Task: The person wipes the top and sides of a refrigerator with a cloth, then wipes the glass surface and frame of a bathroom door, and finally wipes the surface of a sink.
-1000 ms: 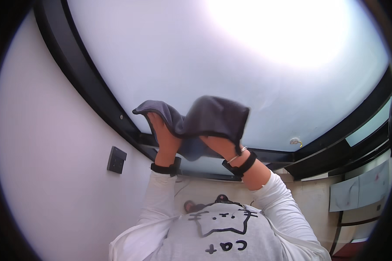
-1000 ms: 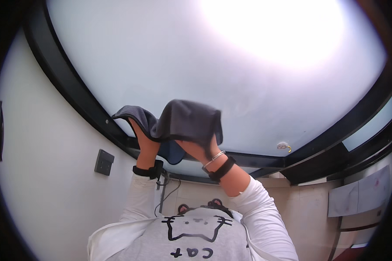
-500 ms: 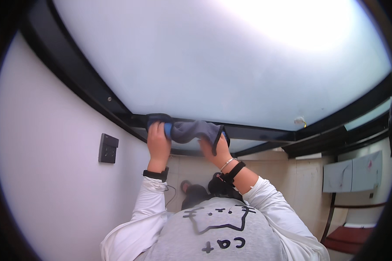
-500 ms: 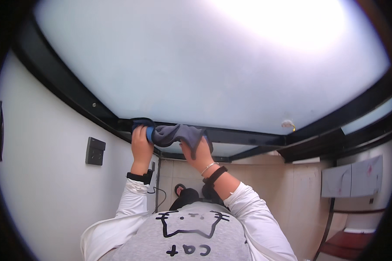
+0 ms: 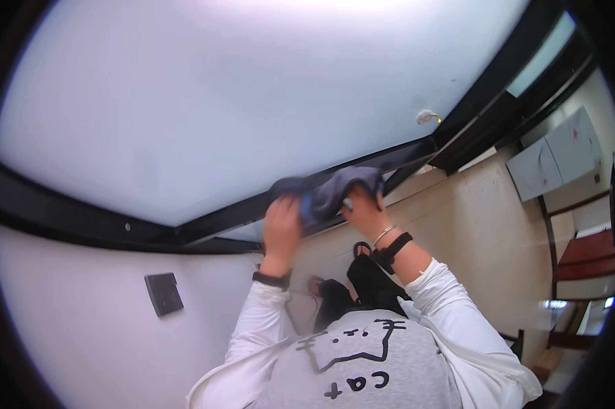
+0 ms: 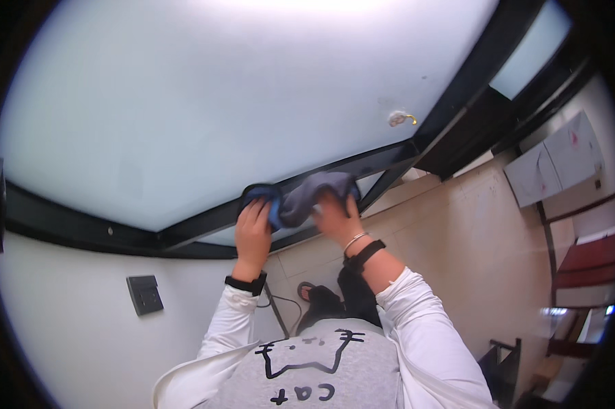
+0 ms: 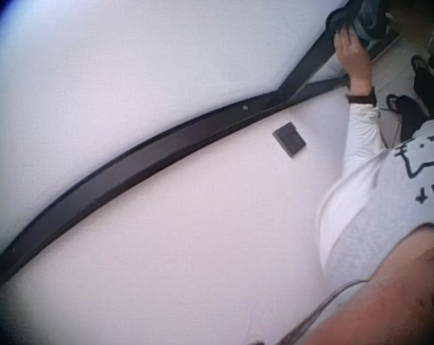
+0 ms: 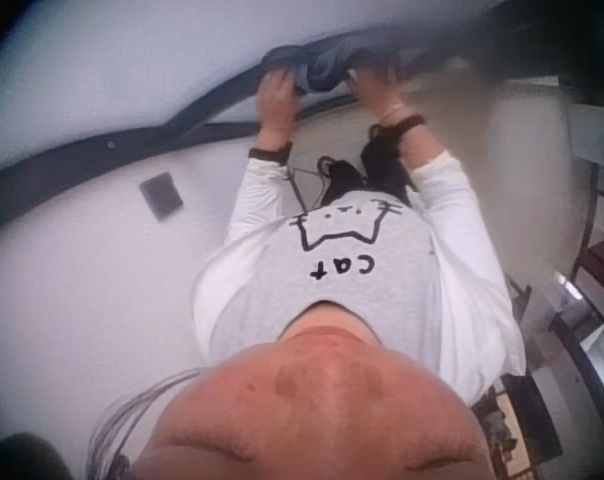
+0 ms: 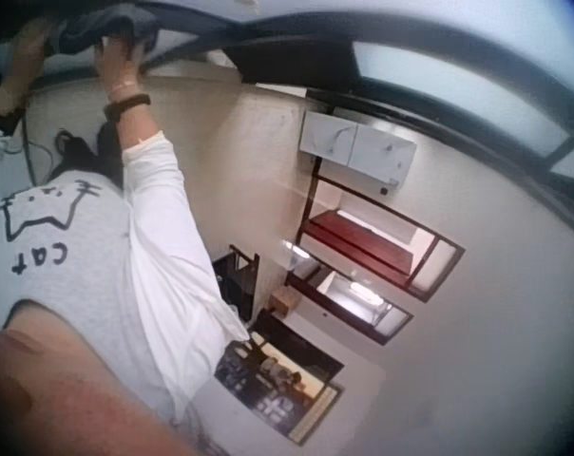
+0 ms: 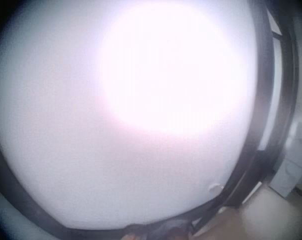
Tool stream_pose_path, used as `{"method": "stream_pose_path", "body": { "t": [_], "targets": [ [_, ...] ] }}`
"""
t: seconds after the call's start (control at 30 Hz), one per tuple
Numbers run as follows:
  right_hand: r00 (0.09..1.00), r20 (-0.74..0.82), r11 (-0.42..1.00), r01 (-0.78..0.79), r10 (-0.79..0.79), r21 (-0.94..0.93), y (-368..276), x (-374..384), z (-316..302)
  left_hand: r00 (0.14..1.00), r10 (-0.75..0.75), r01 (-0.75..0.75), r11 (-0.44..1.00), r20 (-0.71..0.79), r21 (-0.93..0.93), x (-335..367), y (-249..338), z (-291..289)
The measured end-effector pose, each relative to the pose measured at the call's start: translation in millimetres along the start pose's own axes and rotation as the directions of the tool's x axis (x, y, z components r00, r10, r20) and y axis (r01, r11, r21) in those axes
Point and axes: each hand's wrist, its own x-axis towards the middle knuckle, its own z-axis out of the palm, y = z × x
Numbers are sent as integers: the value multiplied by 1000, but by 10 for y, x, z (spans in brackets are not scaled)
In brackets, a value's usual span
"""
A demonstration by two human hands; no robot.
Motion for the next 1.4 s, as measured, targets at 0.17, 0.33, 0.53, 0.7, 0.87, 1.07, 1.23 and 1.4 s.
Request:
{"method": "stream_pose_path", "body": {
  "t": [0.17,0.33,0.53,0.7,0.87,1.07,1.23,1.4],
  "targets": [
    [969,-56,971,239,-239,-5,-216,30,-99,996,-17,32,982,-84,186,-274,-357,-277],
    [999,-44,992,-3,9,128,107,4,-176,998,-53,59,979,-35,195,-150,-179,-162],
    [965,-258,999,-41,34,-22,817,191,-327,996,76,-80,993,51,87,245,469,427],
    [961,-275,971,52,14,232,1188,237,-633,988,125,-129,991,92,42,602,992,971],
    [997,74,944,-53,31,326,1706,60,-886,984,122,-133,988,127,74,777,1413,1464],
    [902,-301,908,374,-309,187,2060,174,-1155,997,47,-45,998,61,-34,960,1827,1729],
    [857,-249,729,515,-452,452,2219,526,-1415,980,-195,199,937,44,-285,995,2078,1892],
    [833,-336,463,530,-438,710,2033,858,-1699,889,-439,295,766,-130,-571,1223,2479,1568]
  ]
}}
